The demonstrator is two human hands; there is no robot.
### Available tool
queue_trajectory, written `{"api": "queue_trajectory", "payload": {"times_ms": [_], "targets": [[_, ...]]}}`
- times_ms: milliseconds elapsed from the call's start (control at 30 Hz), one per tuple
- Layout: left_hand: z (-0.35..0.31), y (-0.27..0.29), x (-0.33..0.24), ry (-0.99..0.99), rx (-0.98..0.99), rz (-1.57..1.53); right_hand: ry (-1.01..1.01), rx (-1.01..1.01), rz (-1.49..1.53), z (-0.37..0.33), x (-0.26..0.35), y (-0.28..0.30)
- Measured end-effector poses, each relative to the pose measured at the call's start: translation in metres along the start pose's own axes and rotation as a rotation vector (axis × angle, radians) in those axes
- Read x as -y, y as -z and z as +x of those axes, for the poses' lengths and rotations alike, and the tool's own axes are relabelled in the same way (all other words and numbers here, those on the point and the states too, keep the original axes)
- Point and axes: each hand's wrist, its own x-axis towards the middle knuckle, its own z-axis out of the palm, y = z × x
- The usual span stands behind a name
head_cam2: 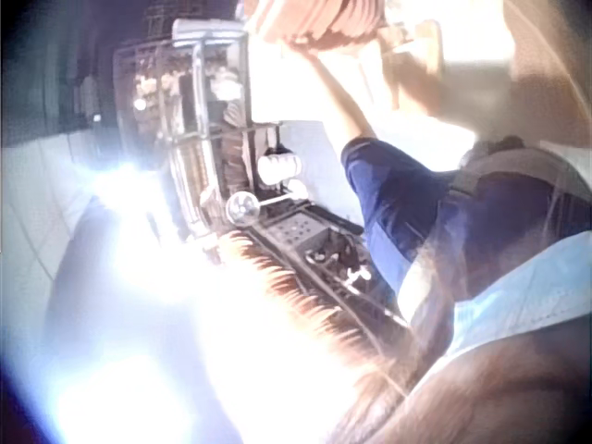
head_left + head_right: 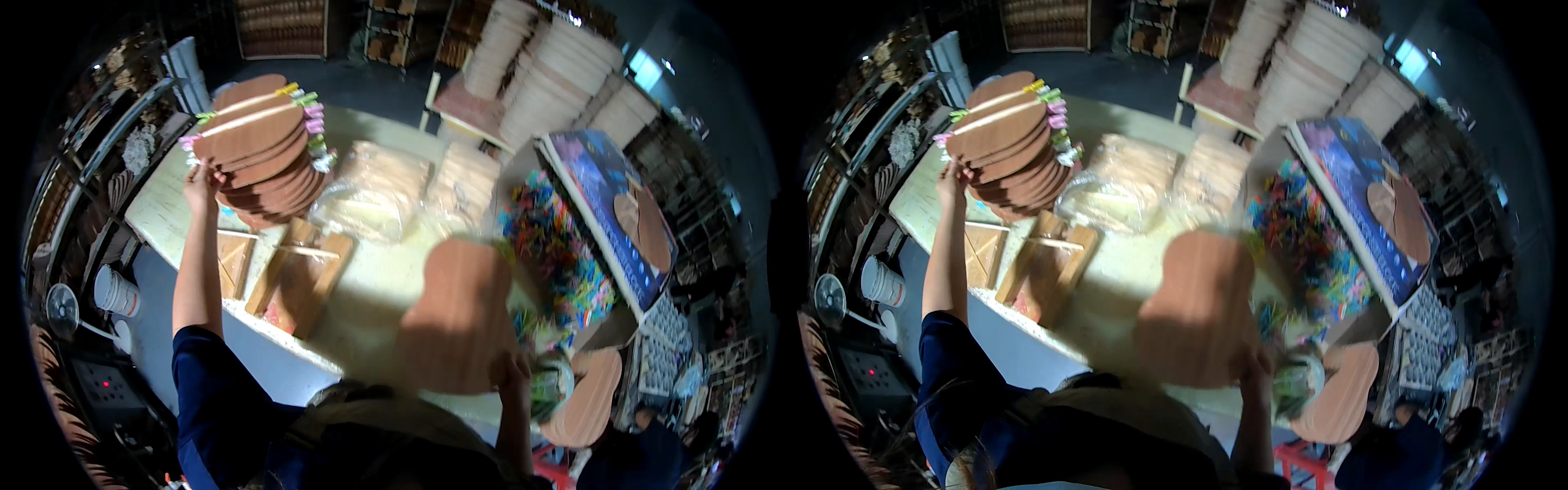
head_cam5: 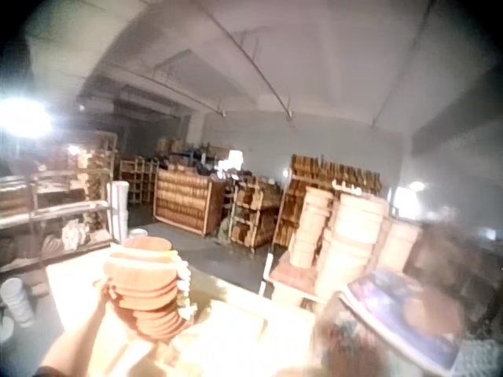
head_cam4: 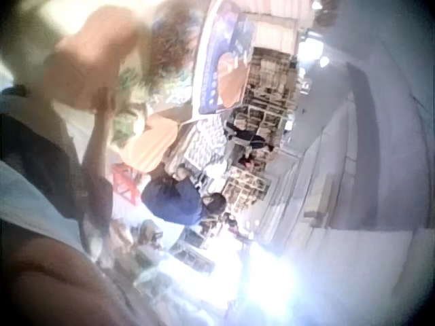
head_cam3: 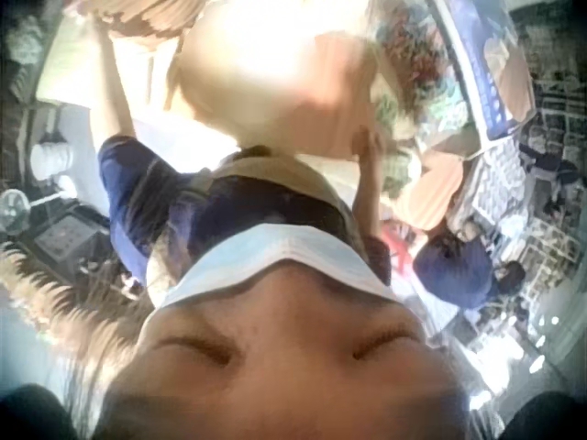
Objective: The person assembles small wooden items by placing thin wooden sticks across circular wooden pieces and securing them with colorful plastic clips. They then stack the completed items and arrange thin wooden sticks into small rectangular frames.
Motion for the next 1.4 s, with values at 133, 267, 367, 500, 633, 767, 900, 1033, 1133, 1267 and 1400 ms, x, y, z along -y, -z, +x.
{"api": "queue_trajectory", "payload": {"times_ms": [133,267,367,500,633,767,900,1033,1133,1267,1400], "targets": [[-0.023,0.004,0.010,-0.130,-0.122,0.159,-0.141,0.098,0.222,0.013,-0.047,-0.024],[-0.111,0.001,0.028,-0.022,0.065,0.292,-0.221,0.070,0.226,0.022,-0.073,-0.033],[-0.177,0.021,0.058,0.106,0.199,0.346,-0.269,0.019,0.223,0.014,-0.076,-0.040],[-0.248,0.040,0.086,0.334,0.132,0.443,-0.298,-0.039,0.244,0.003,-0.078,-0.044],[-0.265,0.034,0.121,0.415,0.107,0.415,-0.096,0.004,0.016,0.014,-0.134,-0.021],[-0.240,0.016,0.148,0.582,-0.034,0.306,0.662,0.008,-1.117,0.032,-0.131,0.000],[-0.212,-0.007,0.165,0.856,-0.188,-0.023,-0.039,-0.300,-0.090,0.059,-0.086,-0.015],[-0.193,0.008,0.204,0.679,-0.342,-0.141,0.226,-0.339,-0.462,0.134,-0.131,0.041],[-0.221,-0.031,0.167,0.335,-0.224,0.006,0.362,-0.310,-0.910,0.168,-0.092,0.016],[-0.274,-0.081,0.127,0.068,0.294,0.376,0.605,-0.083,-1.282,0.217,-0.062,-0.035],[-0.332,-0.124,0.111,-0.291,0.713,0.766,0.672,0.074,-1.523,0.250,-0.076,-0.046]]}}
